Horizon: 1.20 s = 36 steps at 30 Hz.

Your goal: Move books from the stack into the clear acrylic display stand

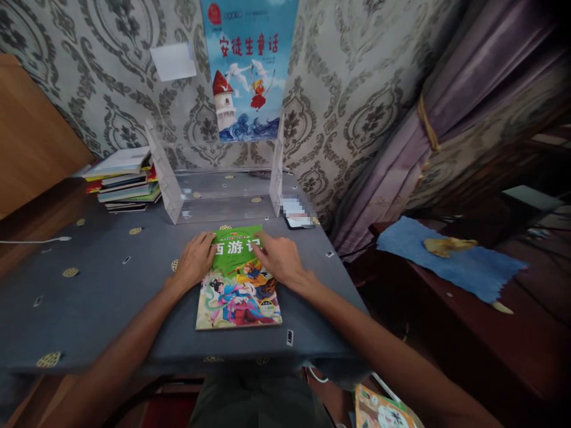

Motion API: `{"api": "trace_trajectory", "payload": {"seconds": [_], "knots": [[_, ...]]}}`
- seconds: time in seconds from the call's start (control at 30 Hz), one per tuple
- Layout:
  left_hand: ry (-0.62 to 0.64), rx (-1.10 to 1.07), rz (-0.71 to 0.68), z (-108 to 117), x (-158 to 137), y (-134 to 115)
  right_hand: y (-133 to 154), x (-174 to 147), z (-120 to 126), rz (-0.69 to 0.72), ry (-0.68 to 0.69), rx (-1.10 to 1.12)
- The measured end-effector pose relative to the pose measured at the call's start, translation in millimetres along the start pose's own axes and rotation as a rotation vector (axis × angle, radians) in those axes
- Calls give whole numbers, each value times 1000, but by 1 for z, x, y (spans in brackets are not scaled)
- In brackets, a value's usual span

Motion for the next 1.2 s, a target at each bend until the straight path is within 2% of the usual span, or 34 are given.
{"api": "trace_trajectory", "payload": {"seconds": [0.13,0.2,0.3,0.4,0.47,0.63,0.87,0.97,1.07,1.2], "knots": [[-38,-37,-14,-8,-3,5,41,14,-22,429,7,75],[-52,-61,-15,-10,-4,7,52,23,-38,489,12,72],[-58,-89,-13,-12,-4,8,57,32,-54,473,16,37],[-49,-77,-8,-12,-4,8,51,32,-57,460,31,10],[-42,-61,3,-12,-4,9,39,30,-52,420,28,1],[-42,-74,11,-13,-3,9,-8,22,-37,214,-16,26],[33,58,4,-4,0,2,-40,25,-36,200,-43,241],[117,57,-74,-5,10,-8,-52,33,-38,202,-27,428],[229,-20,-198,-15,25,-22,-64,39,-39,208,-26,621],[339,-44,-367,-32,40,-40,-71,41,-38,230,-25,695]]}}
Point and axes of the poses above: each hand's wrist, its own x-axis towards the middle knuckle, its own z-axis out of the back of the hand, y = z × x, the point moved 2 cm from there along x, towards the middle knuckle, and after that the axes turned 6 degrees about -x, right-handed, at the moved point
